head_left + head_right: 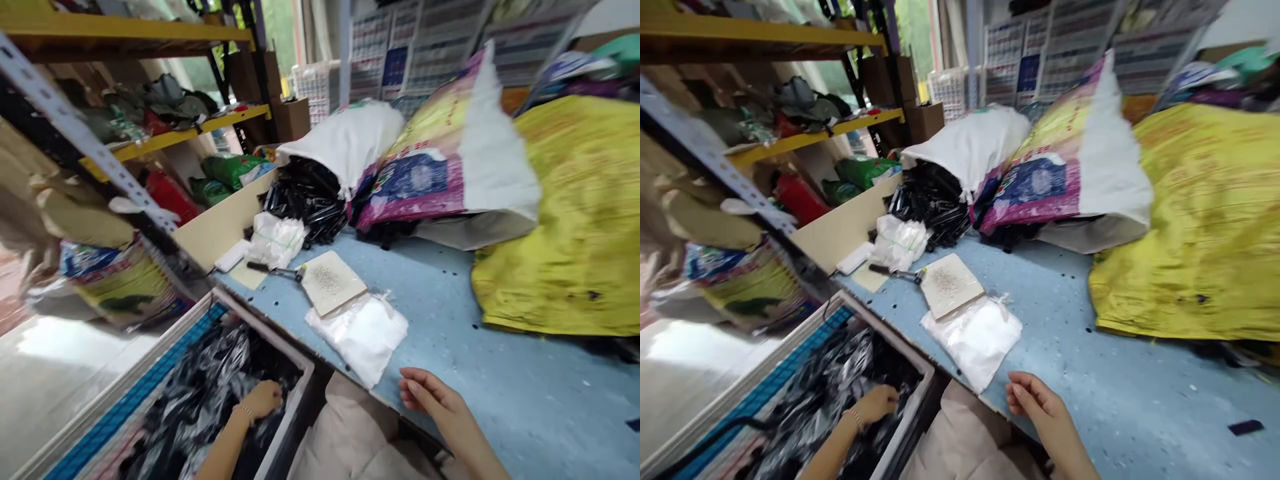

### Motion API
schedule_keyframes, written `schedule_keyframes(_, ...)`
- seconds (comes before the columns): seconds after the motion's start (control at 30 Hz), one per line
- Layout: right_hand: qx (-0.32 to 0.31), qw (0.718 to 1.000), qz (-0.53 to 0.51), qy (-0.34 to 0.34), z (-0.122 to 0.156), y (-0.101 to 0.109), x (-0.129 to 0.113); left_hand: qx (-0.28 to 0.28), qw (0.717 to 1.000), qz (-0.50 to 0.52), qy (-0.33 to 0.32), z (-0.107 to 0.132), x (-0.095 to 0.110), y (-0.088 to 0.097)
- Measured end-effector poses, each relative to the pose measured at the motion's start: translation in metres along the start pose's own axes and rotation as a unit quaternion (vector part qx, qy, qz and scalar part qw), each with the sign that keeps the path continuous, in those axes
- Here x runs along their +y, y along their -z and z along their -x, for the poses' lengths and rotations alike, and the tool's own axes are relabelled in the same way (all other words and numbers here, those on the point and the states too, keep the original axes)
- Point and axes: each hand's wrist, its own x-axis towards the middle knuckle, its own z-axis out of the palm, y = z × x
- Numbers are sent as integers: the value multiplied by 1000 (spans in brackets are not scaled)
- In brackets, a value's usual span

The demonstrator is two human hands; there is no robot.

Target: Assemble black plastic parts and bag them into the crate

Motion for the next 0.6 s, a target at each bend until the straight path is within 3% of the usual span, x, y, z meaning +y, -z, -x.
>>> schedule_keyframes(0.1,45,999,-9,19,-6,19,1,-53,992,41,-105,-5,46,22)
schedule_keyframes(0.17,61,997,-6,38,-16,32,-1,-90,964,140,-206,-17,86,40)
schedule_keyframes(0.23,66,996,16,61,-32,45,-10,-80,929,229,-280,-42,129,59)
schedule_keyframes(0.3,79,989,61,110,-55,61,-28,9,913,261,-315,-84,172,78)
schedule_keyframes(0.37,119,967,120,192,-86,80,-58,159,898,264,-316,-137,211,98)
schedule_keyframes(0.43,203,920,183,282,-120,104,-97,301,868,265,-293,-190,244,121)
schedule_keyframes(0.47,259,886,216,319,-138,117,-118,346,854,267,-284,-213,258,132)
schedule_keyframes(0.57,413,771,295,384,-186,158,-178,384,828,296,-280,-262,290,166)
schedule_keyframes(0.6,439,750,305,389,-199,171,-195,386,822,312,-279,-272,298,177)
